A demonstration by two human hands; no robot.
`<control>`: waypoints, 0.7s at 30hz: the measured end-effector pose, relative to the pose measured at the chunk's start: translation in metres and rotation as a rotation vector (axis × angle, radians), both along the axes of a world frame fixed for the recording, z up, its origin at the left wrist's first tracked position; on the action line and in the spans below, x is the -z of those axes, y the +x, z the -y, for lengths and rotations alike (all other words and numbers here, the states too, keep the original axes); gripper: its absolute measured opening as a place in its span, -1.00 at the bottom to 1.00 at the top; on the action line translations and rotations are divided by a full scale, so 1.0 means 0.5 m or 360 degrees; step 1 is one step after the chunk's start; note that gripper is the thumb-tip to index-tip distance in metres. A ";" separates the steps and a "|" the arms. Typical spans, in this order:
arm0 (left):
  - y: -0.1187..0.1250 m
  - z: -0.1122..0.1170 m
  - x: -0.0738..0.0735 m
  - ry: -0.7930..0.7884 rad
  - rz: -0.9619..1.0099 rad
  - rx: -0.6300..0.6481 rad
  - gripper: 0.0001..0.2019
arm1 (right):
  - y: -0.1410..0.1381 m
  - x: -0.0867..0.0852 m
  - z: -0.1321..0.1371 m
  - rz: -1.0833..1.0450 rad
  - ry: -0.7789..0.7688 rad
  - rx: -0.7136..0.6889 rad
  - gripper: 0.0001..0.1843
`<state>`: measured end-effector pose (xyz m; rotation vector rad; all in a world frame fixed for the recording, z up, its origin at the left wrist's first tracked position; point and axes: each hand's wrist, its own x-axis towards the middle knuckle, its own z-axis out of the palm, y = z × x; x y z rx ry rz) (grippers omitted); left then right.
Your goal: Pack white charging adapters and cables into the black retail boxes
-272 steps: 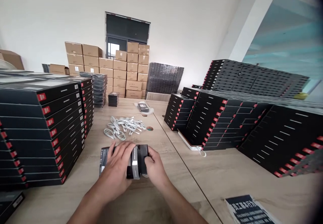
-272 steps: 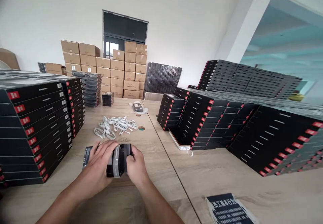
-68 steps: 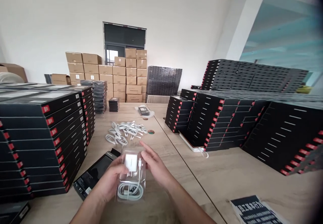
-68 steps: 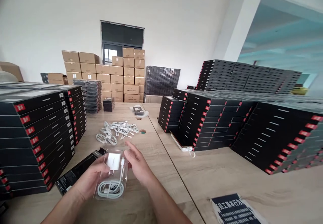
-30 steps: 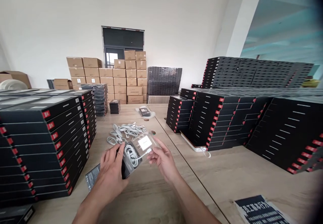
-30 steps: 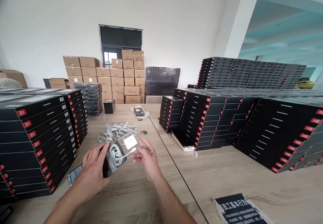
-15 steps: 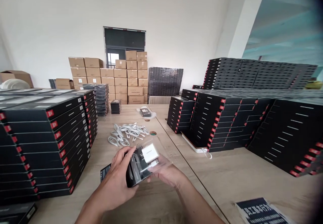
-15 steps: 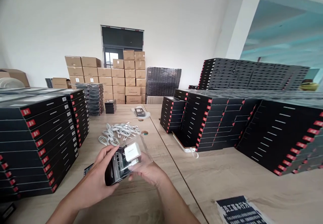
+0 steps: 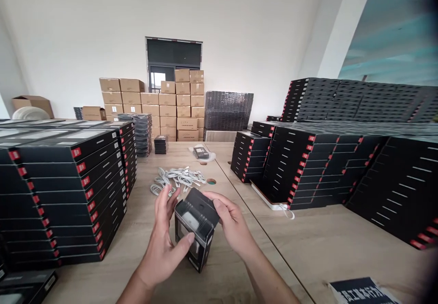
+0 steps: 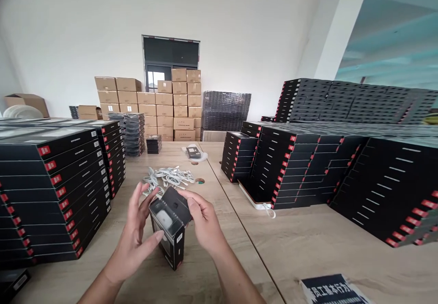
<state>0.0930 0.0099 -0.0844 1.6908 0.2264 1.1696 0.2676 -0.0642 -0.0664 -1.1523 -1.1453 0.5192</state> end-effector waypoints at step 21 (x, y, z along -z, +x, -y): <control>0.013 -0.031 0.031 0.0187 -0.0123 -0.0234 -0.93 | 0.003 0.014 0.016 0.0258 0.0237 0.0205 -0.75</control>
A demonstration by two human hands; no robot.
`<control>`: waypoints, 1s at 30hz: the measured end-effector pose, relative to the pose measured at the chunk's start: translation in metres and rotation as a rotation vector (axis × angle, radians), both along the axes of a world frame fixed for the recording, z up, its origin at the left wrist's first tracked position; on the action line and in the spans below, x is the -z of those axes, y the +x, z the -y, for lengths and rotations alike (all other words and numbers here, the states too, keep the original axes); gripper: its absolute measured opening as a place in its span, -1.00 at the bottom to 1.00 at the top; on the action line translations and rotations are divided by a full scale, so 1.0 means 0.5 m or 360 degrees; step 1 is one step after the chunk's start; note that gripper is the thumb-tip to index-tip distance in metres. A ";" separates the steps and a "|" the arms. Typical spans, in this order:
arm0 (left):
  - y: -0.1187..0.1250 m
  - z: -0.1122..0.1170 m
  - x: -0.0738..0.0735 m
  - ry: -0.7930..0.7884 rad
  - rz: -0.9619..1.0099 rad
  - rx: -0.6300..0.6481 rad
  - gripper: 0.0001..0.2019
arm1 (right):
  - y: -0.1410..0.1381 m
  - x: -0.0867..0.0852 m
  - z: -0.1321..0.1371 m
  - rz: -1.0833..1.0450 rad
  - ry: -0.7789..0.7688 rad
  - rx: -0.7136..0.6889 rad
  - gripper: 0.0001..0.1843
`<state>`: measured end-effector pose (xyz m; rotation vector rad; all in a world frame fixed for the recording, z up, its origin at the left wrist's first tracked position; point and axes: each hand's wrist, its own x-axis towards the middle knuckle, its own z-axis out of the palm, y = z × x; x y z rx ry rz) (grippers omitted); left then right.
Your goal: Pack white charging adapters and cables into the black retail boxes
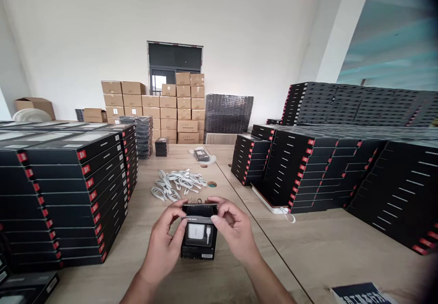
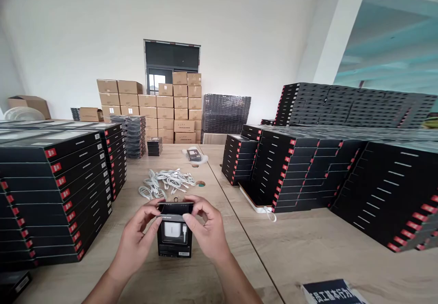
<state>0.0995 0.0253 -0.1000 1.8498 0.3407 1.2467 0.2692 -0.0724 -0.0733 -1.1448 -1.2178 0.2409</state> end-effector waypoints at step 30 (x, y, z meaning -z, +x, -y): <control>-0.010 -0.001 -0.021 0.0105 0.0048 -0.0047 -0.85 | 0.015 -0.019 0.012 0.0039 -0.0154 -0.0310 -0.84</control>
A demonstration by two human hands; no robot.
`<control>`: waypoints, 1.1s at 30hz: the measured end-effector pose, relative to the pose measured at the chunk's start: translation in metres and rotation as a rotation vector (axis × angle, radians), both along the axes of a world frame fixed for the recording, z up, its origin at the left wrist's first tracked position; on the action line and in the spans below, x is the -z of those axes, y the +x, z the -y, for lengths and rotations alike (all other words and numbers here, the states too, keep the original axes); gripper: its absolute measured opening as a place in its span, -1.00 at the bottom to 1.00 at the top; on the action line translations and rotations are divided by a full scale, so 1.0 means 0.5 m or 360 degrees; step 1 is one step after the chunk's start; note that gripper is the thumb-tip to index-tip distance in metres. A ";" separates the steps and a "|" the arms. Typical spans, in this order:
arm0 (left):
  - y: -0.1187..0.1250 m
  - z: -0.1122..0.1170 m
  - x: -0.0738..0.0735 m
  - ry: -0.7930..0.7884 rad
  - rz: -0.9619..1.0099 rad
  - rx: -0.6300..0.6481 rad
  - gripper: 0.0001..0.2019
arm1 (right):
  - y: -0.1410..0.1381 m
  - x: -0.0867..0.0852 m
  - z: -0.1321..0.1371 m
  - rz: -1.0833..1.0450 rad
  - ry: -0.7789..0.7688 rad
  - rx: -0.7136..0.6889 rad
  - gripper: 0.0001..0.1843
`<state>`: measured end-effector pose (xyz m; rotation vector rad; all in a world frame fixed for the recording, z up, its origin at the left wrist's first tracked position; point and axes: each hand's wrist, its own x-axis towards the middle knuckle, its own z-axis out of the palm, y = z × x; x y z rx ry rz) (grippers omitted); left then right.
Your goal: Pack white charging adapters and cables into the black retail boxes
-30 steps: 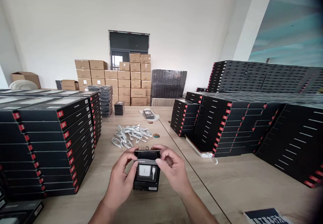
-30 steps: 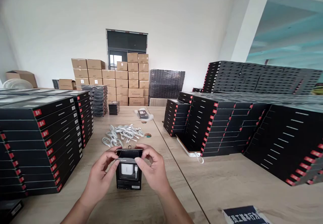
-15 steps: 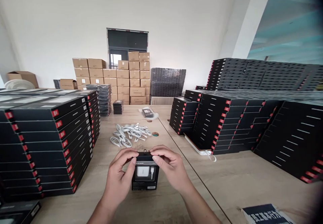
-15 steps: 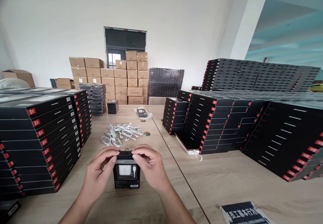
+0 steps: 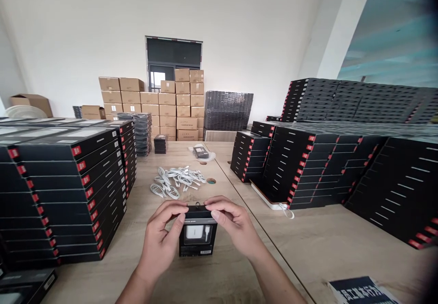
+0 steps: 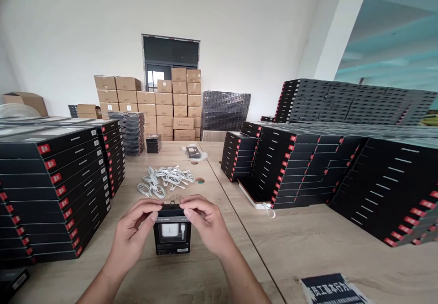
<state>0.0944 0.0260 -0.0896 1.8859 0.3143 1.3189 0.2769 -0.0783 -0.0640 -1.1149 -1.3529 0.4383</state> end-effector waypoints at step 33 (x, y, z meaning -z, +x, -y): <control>-0.493 0.004 -0.005 0.0273 -0.1779 -0.1711 -0.42 | 0.009 0.155 -0.118 -0.0279 -0.0535 0.0367 -0.57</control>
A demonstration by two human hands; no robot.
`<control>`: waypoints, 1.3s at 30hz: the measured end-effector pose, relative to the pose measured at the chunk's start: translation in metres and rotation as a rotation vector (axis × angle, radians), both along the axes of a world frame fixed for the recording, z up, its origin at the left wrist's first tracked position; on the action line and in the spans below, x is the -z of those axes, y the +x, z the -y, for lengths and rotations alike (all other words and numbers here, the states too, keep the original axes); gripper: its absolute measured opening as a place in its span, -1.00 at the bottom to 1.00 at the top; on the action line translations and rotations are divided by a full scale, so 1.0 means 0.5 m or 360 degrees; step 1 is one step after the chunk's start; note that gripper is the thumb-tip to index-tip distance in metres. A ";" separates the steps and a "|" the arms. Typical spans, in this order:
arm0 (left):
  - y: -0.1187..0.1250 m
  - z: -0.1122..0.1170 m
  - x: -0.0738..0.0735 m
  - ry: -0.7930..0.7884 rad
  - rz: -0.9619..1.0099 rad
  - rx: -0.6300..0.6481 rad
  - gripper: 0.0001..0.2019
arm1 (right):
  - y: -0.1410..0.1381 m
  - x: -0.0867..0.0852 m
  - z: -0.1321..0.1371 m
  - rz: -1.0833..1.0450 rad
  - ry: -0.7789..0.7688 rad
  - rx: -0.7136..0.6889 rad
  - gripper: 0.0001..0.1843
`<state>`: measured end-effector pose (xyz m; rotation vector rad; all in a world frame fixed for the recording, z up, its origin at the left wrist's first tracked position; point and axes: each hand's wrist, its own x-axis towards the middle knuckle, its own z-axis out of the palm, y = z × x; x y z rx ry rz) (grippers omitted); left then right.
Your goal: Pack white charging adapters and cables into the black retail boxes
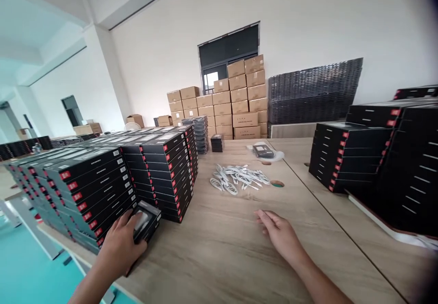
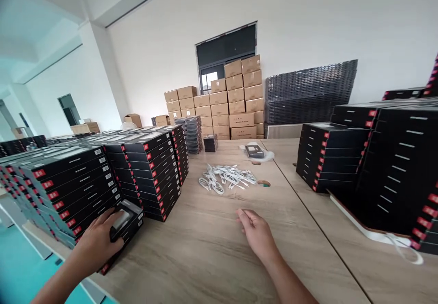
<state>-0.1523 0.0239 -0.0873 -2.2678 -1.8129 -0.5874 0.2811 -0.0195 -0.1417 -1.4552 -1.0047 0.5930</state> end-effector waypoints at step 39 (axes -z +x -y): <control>0.584 -0.083 0.128 -0.0718 0.1812 0.0974 -0.90 | 0.007 0.022 -0.095 0.1081 -0.0013 0.0122 -0.66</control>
